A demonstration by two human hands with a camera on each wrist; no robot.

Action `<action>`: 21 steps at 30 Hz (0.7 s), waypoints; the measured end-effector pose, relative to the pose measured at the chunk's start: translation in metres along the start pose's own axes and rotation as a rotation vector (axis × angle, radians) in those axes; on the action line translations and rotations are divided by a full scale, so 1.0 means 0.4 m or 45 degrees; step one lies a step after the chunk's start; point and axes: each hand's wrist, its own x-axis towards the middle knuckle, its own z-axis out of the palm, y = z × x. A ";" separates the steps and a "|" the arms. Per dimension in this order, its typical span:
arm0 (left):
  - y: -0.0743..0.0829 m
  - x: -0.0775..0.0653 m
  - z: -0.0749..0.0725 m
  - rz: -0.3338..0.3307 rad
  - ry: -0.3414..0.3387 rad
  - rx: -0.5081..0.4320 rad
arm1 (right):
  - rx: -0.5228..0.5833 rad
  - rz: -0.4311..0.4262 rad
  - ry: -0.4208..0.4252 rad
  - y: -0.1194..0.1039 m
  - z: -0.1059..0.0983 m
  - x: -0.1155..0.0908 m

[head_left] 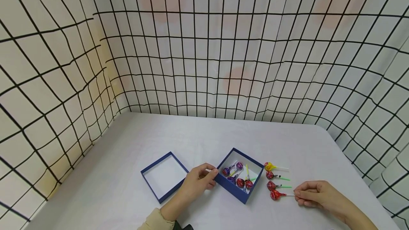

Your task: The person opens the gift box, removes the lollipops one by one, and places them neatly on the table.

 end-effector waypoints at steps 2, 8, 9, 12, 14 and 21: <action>0.000 -0.001 0.000 -0.001 0.000 0.002 | 0.000 0.006 -0.001 -0.002 0.000 0.000; 0.000 -0.001 0.000 -0.001 0.000 0.003 | -0.045 -0.019 -0.024 -0.009 -0.010 -0.004; 0.000 0.000 0.000 0.000 0.000 0.004 | -0.058 -0.027 -0.032 -0.012 -0.012 -0.004; -0.001 0.000 0.000 0.003 -0.001 0.007 | -0.109 -0.059 -0.055 -0.025 -0.019 -0.005; -0.001 0.000 0.000 0.005 -0.001 0.008 | -0.143 -0.072 -0.062 -0.038 -0.022 -0.004; 0.002 -0.001 -0.001 0.002 0.002 0.008 | -0.282 -0.109 -0.062 -0.103 -0.019 0.004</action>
